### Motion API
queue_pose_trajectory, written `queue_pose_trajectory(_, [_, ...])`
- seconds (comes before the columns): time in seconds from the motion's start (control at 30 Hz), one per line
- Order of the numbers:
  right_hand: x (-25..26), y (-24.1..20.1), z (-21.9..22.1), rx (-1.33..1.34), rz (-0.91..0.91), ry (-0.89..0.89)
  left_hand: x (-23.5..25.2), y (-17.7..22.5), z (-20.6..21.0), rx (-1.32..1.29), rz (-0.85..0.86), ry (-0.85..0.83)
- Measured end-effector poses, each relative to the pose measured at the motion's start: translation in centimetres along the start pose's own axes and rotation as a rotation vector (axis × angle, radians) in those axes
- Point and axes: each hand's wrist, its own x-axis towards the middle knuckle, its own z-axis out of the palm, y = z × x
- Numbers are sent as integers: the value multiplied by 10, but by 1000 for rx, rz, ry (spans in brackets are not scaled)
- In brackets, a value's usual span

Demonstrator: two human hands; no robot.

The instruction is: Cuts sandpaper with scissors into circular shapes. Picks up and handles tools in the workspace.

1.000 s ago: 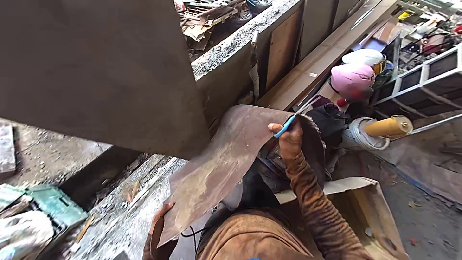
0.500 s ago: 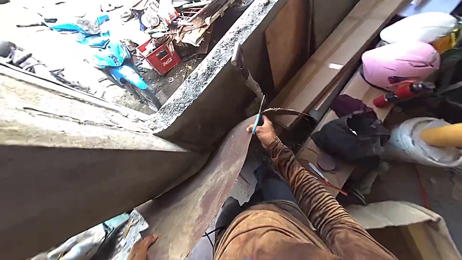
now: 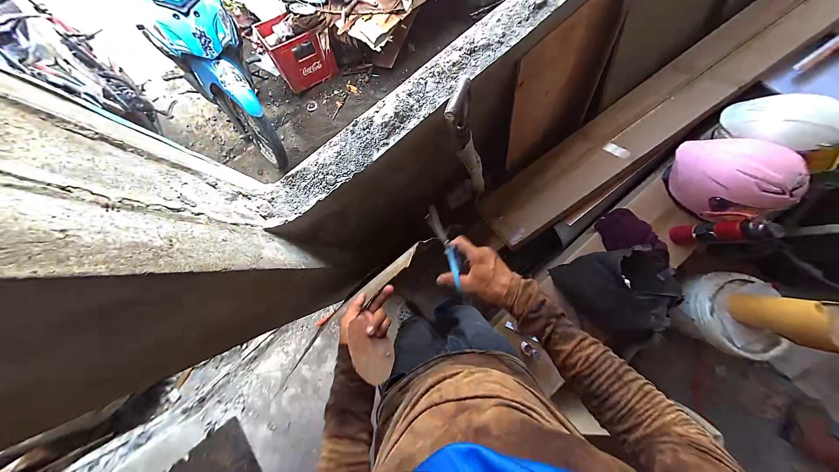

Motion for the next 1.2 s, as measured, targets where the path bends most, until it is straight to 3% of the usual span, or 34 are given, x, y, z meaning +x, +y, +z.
queue_pose_trajectory(0.13, [-5, -34, 47, -204, -3, -353, 56, -7, 14, -1, -157, -119])
queue_pose_trajectory(0.23, [14, -35, 74, -286, 64, -405, 58, -5, 26, 59, -224, 16])
queue_pose_trajectory(0.3, [23, -33, 88, -255, 83, -484, 55, -1, 10, 138, -251, 59])
queue_pose_trajectory(0.4, [35, -24, 107, -172, 5, -599, 56, 8, -17, 147, -298, 66])
queue_pose_trajectory(0.57, [58, -24, 118, -166, -24, -800, 56, 11, -27, 151, -296, 164])
queue_pose_trajectory(0.7, [88, -13, 119, -100, -75, -861, 63, 18, -37, 20, -277, 218])
queue_pose_trajectory(0.83, [111, -7, 125, -211, -296, -731, 69, 4, -52, -170, -156, 143])
queue_pose_trajectory(0.93, [112, -15, 126, -206, -214, -713, 70, -3, -39, -174, -149, 262])
queue_pose_trajectory(1.03, [107, -12, 124, -231, -81, -817, 84, -8, -20, 15, -239, 396])
queue_pose_trajectory(1.2, [105, 37, 118, -24, -253, -957, 105, -34, -1, 301, -340, 481])
